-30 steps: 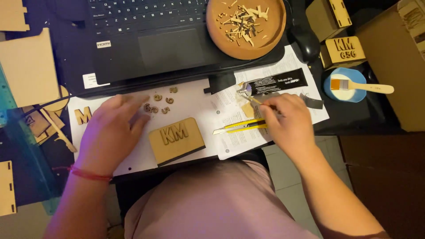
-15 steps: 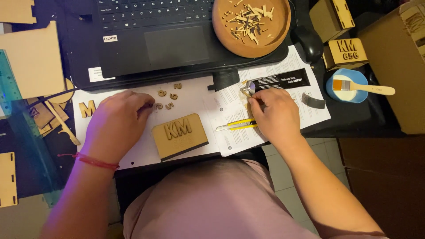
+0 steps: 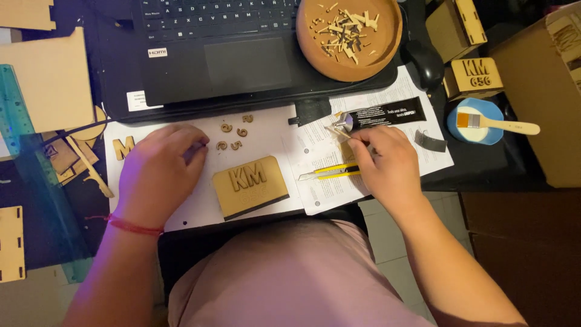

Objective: The person assembles wooden letters and numbers onto a rectangular wooden base. They apply glue to the back of each piece using a small stick and press the letters into place on the board.

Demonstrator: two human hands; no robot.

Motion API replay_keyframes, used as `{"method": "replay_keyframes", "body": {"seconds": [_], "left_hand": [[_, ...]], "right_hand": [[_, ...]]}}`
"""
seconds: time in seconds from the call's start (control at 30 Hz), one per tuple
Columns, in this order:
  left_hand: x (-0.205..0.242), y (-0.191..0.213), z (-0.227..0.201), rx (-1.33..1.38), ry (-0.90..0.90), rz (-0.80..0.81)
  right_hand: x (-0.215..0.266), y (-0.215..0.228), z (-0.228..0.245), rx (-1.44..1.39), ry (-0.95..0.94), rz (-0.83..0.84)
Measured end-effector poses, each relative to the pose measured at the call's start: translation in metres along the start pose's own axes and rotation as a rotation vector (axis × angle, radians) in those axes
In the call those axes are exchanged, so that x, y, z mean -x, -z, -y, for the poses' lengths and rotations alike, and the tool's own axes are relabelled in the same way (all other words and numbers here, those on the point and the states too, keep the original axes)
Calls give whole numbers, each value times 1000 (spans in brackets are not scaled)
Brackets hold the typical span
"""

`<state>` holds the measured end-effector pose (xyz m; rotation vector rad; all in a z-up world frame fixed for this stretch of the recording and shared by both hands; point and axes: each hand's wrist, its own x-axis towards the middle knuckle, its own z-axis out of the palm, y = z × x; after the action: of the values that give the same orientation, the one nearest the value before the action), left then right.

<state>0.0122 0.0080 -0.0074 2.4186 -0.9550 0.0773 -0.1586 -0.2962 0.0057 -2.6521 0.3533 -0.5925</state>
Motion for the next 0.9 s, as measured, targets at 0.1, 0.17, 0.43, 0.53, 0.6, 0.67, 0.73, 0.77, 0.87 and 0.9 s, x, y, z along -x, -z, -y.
{"method": "replay_keyframes", "body": {"seconds": [0.1, 0.17, 0.43, 0.53, 0.6, 0.67, 0.73, 0.77, 0.87, 0.9], "left_hand": [[3, 0, 2, 14, 14, -50], [7, 3, 3, 55, 21, -93], [10, 26, -20, 231, 96, -157], [13, 20, -30, 461, 251, -133], [14, 10, -43, 1002, 412, -160], [13, 2, -55, 1159, 398, -176], [10, -2, -69, 1315, 390, -191], [8, -2, -77, 1307, 427, -146], [2, -4, -91, 1445, 394, -77], [-2, -6, -95, 1589, 307, -34]], "right_hand": [[1, 9, 1, -132, -69, -34], [1, 17, 9, -218, -178, -28], [-12, 53, 30, -443, -419, 29], [-12, 60, 35, -562, -349, 11], [-11, 65, 41, -622, -326, -13], [-12, 71, 50, -646, -317, -40], [-13, 78, 49, -671, -313, -56], [-14, 80, 43, -677, -278, -113], [-33, 104, 29, -734, -151, -240], [-42, 116, 25, -780, -67, -329]]}}
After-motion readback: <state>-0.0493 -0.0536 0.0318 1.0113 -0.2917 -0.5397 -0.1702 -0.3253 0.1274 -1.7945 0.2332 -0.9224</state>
